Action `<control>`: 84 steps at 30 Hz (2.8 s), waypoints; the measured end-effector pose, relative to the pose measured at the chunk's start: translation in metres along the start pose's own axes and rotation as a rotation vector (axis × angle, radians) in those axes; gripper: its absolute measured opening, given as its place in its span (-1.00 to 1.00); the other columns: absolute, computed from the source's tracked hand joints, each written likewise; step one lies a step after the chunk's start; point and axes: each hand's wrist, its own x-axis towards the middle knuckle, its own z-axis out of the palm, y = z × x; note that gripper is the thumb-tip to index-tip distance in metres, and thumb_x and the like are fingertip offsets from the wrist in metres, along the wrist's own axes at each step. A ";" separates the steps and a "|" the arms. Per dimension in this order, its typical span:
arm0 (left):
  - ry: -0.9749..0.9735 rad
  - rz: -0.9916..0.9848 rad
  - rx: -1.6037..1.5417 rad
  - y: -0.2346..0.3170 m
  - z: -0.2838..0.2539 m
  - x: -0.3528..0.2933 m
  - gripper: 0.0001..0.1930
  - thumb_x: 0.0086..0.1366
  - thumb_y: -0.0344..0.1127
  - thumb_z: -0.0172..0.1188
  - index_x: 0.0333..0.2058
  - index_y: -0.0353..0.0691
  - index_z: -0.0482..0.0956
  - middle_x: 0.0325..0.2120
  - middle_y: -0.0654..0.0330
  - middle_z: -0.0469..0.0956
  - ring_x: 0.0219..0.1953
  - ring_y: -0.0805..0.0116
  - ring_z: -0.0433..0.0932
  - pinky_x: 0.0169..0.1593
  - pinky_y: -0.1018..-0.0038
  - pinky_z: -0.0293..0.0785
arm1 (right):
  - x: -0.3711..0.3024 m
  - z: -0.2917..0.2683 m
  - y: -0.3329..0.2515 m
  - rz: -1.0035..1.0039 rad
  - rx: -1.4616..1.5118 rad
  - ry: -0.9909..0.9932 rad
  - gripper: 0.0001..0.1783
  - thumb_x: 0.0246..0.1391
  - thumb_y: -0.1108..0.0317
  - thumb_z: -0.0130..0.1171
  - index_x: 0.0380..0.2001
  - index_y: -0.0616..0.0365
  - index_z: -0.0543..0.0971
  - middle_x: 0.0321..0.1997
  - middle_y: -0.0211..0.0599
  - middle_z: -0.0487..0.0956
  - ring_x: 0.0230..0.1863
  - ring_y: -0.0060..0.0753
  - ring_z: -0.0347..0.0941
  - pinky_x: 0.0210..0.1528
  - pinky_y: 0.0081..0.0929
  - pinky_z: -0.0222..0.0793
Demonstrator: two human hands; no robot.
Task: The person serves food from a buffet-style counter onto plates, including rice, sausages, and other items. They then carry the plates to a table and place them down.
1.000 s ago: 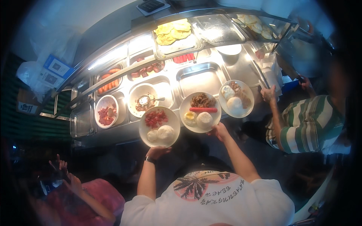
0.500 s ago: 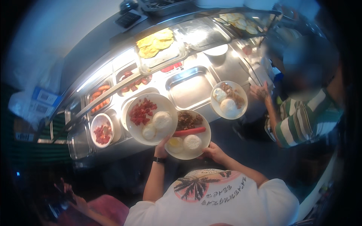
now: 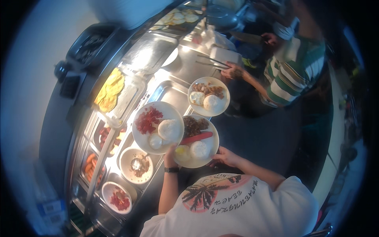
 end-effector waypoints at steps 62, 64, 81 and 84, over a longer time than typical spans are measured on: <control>-0.536 -0.223 0.687 -0.255 0.497 0.112 -0.66 0.12 -0.48 0.08 -0.10 -0.45 0.40 -0.16 0.09 0.47 -0.16 0.30 0.49 -0.11 0.45 0.46 | -0.233 -0.449 -0.035 -0.732 0.766 0.957 -0.57 -0.05 0.58 0.00 -0.03 0.42 0.31 -0.26 0.02 0.52 -0.44 -0.10 0.56 -0.39 -0.30 0.57; -0.568 -0.145 0.792 -0.316 0.521 0.128 -0.63 0.16 -0.40 0.01 -0.05 -0.41 0.36 -0.15 0.05 0.49 -0.13 0.23 0.51 -0.04 0.37 0.45 | -0.259 -0.492 -0.028 -0.744 0.855 1.037 -0.57 -0.05 0.59 -0.02 -0.03 0.44 0.30 -0.28 0.03 0.53 -0.45 -0.10 0.55 -0.40 -0.33 0.57; -0.778 -0.483 0.925 -0.731 0.925 0.255 -0.57 0.14 -0.46 0.10 0.00 -0.43 0.33 -0.11 0.06 0.47 -0.11 0.27 0.51 -0.06 0.40 0.48 | -0.508 -0.936 -0.143 -1.010 0.988 1.398 -0.60 0.03 0.59 -0.09 -0.01 0.45 0.24 -0.12 0.08 0.47 -0.29 -0.14 0.51 -0.31 -0.40 0.52; -0.880 -0.488 0.993 -0.807 1.003 0.253 -0.56 0.13 -0.48 0.09 0.03 -0.38 0.31 -0.09 0.08 0.45 -0.11 0.28 0.51 -0.11 0.40 0.52 | -0.568 -0.975 -0.143 -0.988 1.011 1.468 -0.60 0.07 0.55 -0.07 0.01 0.40 0.29 -0.08 -0.07 0.47 -0.19 -0.21 0.48 -0.22 -0.38 0.47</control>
